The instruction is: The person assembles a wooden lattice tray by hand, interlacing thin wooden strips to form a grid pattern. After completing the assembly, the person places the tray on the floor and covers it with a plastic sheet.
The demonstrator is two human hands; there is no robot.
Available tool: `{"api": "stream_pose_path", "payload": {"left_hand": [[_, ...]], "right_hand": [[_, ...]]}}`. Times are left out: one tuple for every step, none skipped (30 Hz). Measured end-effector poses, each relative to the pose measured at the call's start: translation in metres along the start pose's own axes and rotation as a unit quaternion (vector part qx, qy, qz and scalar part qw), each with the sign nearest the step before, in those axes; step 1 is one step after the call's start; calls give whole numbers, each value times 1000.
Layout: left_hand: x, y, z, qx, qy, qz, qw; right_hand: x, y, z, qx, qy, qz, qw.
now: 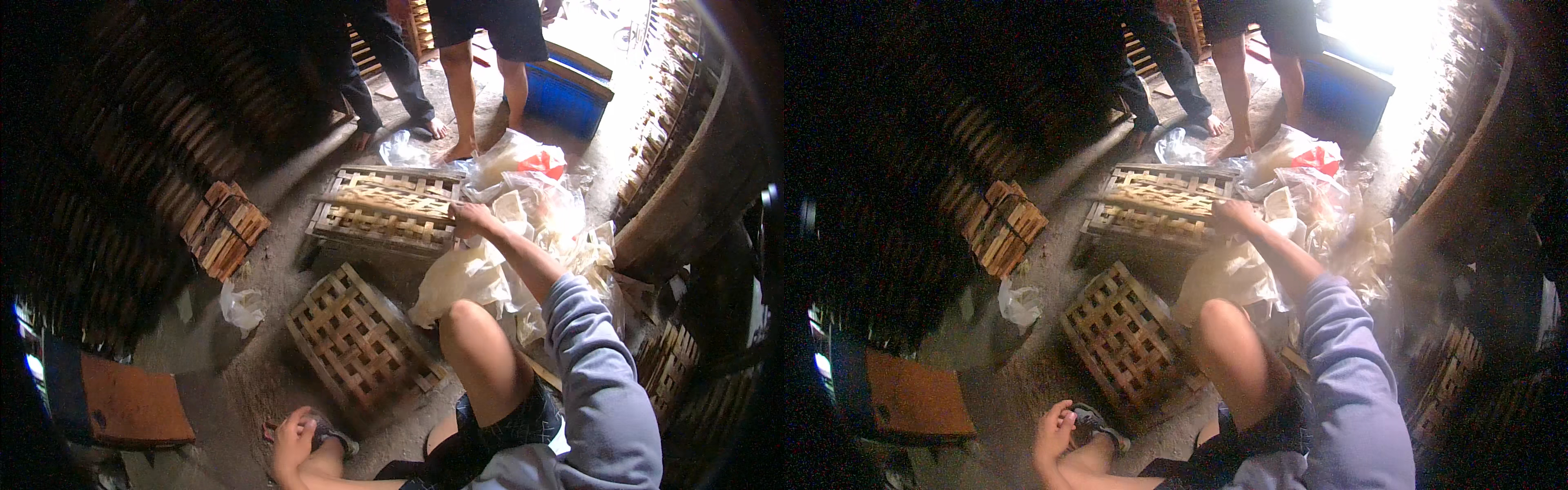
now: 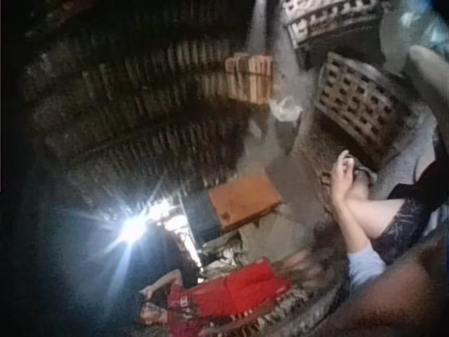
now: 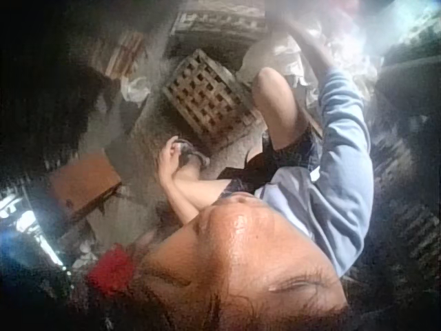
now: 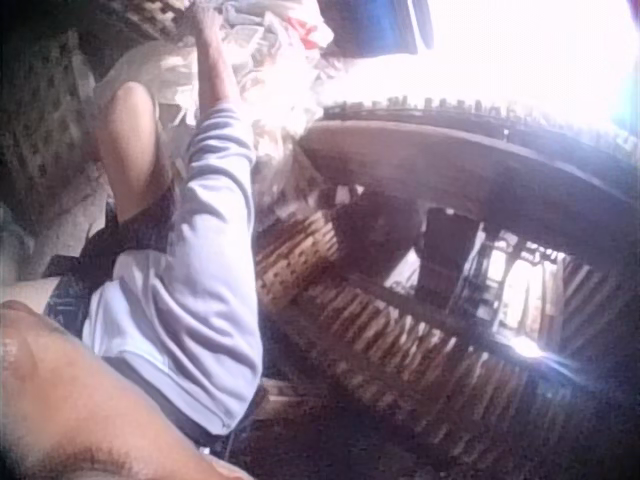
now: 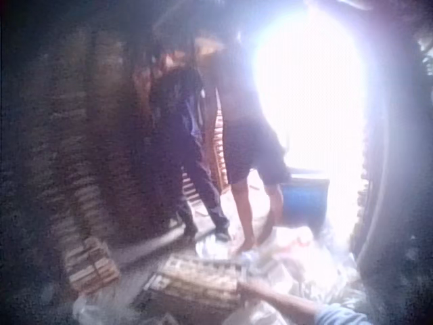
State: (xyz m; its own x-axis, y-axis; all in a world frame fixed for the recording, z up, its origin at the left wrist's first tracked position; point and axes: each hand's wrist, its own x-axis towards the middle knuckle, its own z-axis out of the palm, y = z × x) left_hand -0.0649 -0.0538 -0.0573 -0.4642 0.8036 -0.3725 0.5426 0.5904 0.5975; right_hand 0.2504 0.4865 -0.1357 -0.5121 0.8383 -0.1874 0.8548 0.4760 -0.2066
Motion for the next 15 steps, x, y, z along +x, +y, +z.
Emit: {"api": "stream_pose_path", "payload": {"left_hand": [[0,0,0,9,-5,4,1000],[7,0,2,14,-16,14,1000],[8,-2,0,24,-19,18,999],[14,-22,7,14,2,56,998],[11,-16,6,20,-5,50,999],[8,-3,4,24,-8,38,999],[7,10,3,29,-13,27,999],[4,14,2,-6,-6,-20,1000],[4,10,4,-6,-2,-21,1000],[10,18,5,-21,-10,-12,1000],[16,26,6,-35,-18,-3,999],[-1,18,3,-28,-4,-25,999],[-3,15,2,-23,2,-22,999],[0,17,4,-17,1,-11,1000],[-1,21,5,-6,1,-19,1000]], "right_hand": [[1,0,11,-22,-2,16,1000],[0,18,26,-19,47,12,999],[2,24,33,-31,54,12,998],[3,31,39,-44,62,12,997],[0,35,50,-55,63,13,996],[-4,36,55,-71,88,-11,994],[-6,34,60,-72,117,5,990],[-16,26,56,-47,129,-9,991],[-19,29,53,-87,125,-11,988],[-16,53,62,-105,168,-5,980],[-12,79,73,-123,211,3,970],[-24,43,58,-97,128,42,986],[-28,40,50,-66,114,73,989],[-26,49,51,-74,130,72,986],[-27,58,54,-82,146,71,983]]}}
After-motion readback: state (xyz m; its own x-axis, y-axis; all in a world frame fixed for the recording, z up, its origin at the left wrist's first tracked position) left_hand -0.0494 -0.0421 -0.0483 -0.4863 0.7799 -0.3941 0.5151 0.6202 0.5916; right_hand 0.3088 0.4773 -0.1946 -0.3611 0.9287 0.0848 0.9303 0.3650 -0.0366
